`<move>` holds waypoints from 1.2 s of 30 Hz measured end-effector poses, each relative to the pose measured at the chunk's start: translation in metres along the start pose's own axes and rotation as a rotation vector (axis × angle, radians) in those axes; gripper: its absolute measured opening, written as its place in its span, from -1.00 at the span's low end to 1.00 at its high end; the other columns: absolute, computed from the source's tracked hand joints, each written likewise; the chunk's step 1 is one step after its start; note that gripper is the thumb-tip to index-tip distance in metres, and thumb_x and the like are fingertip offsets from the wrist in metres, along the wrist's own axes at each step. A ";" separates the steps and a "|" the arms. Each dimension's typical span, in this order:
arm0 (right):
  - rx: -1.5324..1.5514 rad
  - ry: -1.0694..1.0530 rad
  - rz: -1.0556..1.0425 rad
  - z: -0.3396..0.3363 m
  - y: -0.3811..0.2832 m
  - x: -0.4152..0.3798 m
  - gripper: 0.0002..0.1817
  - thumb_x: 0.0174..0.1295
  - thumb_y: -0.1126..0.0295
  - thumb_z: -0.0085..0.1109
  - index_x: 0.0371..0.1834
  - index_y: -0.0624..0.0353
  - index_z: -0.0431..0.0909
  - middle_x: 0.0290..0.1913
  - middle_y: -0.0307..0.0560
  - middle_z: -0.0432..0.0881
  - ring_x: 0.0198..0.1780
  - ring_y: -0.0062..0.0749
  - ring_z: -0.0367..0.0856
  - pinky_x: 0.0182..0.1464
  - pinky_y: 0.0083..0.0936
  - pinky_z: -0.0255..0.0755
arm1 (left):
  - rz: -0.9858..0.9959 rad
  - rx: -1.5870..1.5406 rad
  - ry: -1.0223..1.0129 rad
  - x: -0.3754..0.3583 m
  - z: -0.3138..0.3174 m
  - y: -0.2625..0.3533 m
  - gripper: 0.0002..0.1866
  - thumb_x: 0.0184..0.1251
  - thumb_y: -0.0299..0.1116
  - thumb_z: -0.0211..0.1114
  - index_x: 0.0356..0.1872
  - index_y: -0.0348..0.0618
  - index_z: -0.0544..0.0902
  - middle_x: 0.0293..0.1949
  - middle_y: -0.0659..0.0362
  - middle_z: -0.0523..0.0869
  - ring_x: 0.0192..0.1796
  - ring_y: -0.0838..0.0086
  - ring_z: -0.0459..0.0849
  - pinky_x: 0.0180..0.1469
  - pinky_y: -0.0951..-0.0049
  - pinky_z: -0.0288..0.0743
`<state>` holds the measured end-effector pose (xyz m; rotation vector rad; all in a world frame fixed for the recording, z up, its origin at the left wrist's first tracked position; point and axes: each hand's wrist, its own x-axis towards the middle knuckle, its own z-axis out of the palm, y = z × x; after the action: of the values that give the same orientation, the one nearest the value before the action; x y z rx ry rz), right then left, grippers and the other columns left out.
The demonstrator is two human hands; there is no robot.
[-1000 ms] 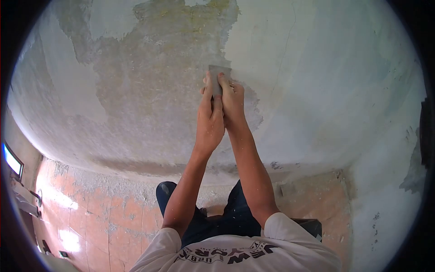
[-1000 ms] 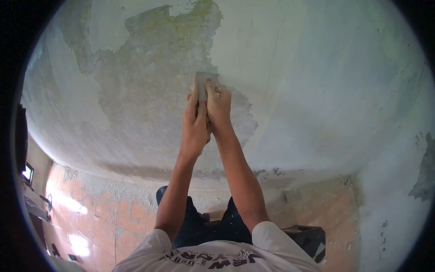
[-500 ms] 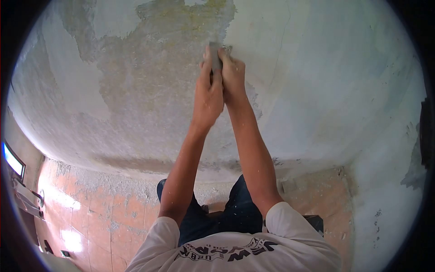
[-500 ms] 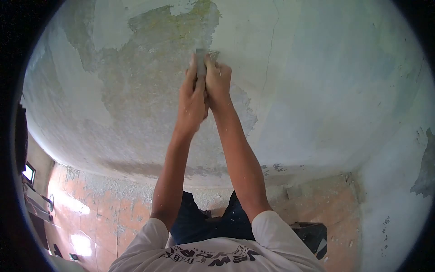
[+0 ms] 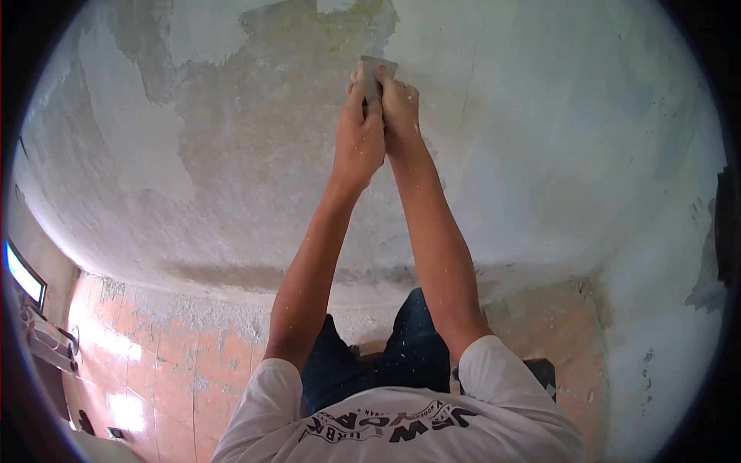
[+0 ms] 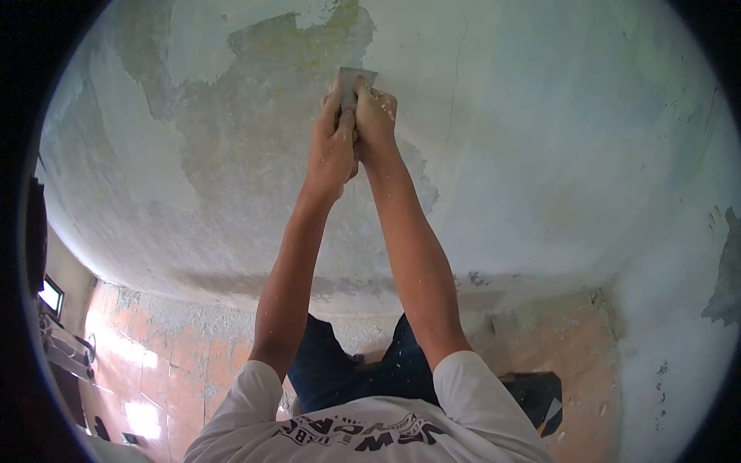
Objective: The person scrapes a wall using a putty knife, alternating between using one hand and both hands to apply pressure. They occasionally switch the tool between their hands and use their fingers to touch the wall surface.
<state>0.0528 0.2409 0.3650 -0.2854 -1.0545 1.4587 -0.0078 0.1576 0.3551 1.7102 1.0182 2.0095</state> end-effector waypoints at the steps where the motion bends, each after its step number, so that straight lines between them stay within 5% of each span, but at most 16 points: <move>1: -0.044 0.013 0.009 -0.003 0.006 -0.004 -0.55 0.79 0.20 0.15 0.04 0.48 0.78 -0.14 0.13 0.86 -0.25 -0.22 0.84 -0.22 -0.28 0.71 | -0.010 0.000 -0.004 -0.007 -0.001 -0.002 -0.35 0.90 -0.43 -0.06 0.89 -0.27 0.17 0.09 0.17 0.61 -0.47 0.69 0.35 -0.57 0.54 0.33; 6: 0.012 0.075 -0.083 0.010 0.003 0.002 -0.56 0.76 0.23 0.17 -0.15 0.46 0.77 -0.29 0.06 0.83 -0.42 -0.33 0.75 -0.42 -0.33 0.55 | -0.218 0.025 -0.023 -0.006 -0.003 0.010 -0.35 0.91 -0.42 -0.05 0.90 -0.23 0.16 -0.01 0.24 0.53 -0.43 0.69 0.34 -0.57 0.53 0.31; 9: -0.028 0.045 -0.100 0.025 -0.025 0.019 -0.58 0.75 0.25 0.18 -0.12 0.47 0.78 -0.23 0.10 0.85 -0.38 -0.31 0.78 -0.37 -0.31 0.60 | 0.026 -0.010 -0.014 0.030 0.000 0.010 -0.36 0.92 -0.43 -0.05 0.89 -0.22 0.19 -0.04 0.26 0.50 -0.42 0.70 0.34 -0.56 0.52 0.30; 19: 0.010 0.019 -0.126 0.022 -0.033 0.027 -0.60 0.74 0.26 0.18 -0.07 0.47 0.77 -0.18 0.13 0.85 -0.26 -0.21 0.82 -0.25 -0.27 0.67 | -0.080 -0.059 -0.027 0.032 0.006 0.013 -0.37 0.92 -0.41 -0.02 0.88 -0.24 0.23 -0.01 0.24 0.51 -0.25 0.68 0.41 -0.37 0.56 0.39; 24: 0.053 -0.069 -0.095 0.016 -0.040 0.037 -0.62 0.75 0.27 0.18 -0.01 0.44 0.79 -0.12 0.10 0.87 -0.17 -0.20 0.85 -0.16 -0.27 0.72 | 0.180 0.050 -0.004 0.060 0.004 -0.033 -0.38 0.93 -0.38 -0.02 0.87 -0.23 0.24 -0.15 0.27 0.52 -0.35 0.69 0.40 -0.42 0.55 0.34; 26: 0.008 0.069 -0.142 0.004 -0.018 0.035 -0.60 0.72 0.27 0.21 -0.15 0.48 0.75 -0.25 0.12 0.84 -0.40 -0.28 0.76 -0.39 -0.25 0.57 | 0.257 0.133 0.011 0.062 0.004 -0.074 -0.38 0.93 -0.37 -0.02 0.87 -0.22 0.24 -0.23 0.29 0.52 -0.42 0.70 0.39 -0.51 0.54 0.28; 28: -0.003 0.062 -0.144 0.017 -0.035 0.036 -0.56 0.73 0.22 0.21 -0.19 0.45 0.74 -0.27 0.11 0.82 -0.41 -0.31 0.73 -0.43 -0.25 0.52 | 0.316 0.173 0.025 0.068 0.009 -0.055 -0.38 0.93 -0.36 -0.02 0.87 -0.21 0.23 -0.28 0.30 0.52 -0.46 0.71 0.38 -0.56 0.53 0.25; 30: -0.052 0.126 -0.194 0.031 -0.054 0.049 -0.55 0.71 0.19 0.24 -0.24 0.43 0.72 -0.33 0.05 0.78 -0.44 -0.33 0.70 -0.47 -0.23 0.47 | -0.051 -0.092 -0.042 0.060 0.015 0.030 -0.37 0.94 -0.33 0.00 0.88 -0.16 0.23 -0.37 0.31 0.49 -0.51 0.71 0.35 -0.57 0.53 0.24; 33: 0.011 0.040 -0.110 0.047 -0.088 0.046 -0.55 0.69 0.18 0.28 -0.28 0.39 0.71 -0.38 -0.01 0.73 -0.45 -0.34 0.67 -0.48 -0.20 0.43 | -0.043 -0.154 -0.050 0.069 0.022 0.061 -0.37 0.96 -0.28 0.02 0.88 -0.13 0.24 -0.47 0.36 0.40 -0.57 0.71 0.28 -0.62 0.51 0.19; 36: -0.221 0.168 -0.132 0.019 -0.054 0.026 -0.54 0.68 0.16 0.30 -0.29 0.38 0.73 -0.40 -0.04 0.72 -0.43 -0.39 0.65 -0.46 -0.20 0.42 | 0.048 -0.014 -0.008 0.046 0.022 0.002 -0.39 0.97 -0.26 0.00 0.87 -0.14 0.27 -0.32 0.31 0.52 -0.54 0.69 0.26 -0.62 0.49 0.15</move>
<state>0.0694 0.2472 0.4257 -0.4787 -1.0778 1.1800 0.0023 0.1925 0.3903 1.7494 0.9673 2.0330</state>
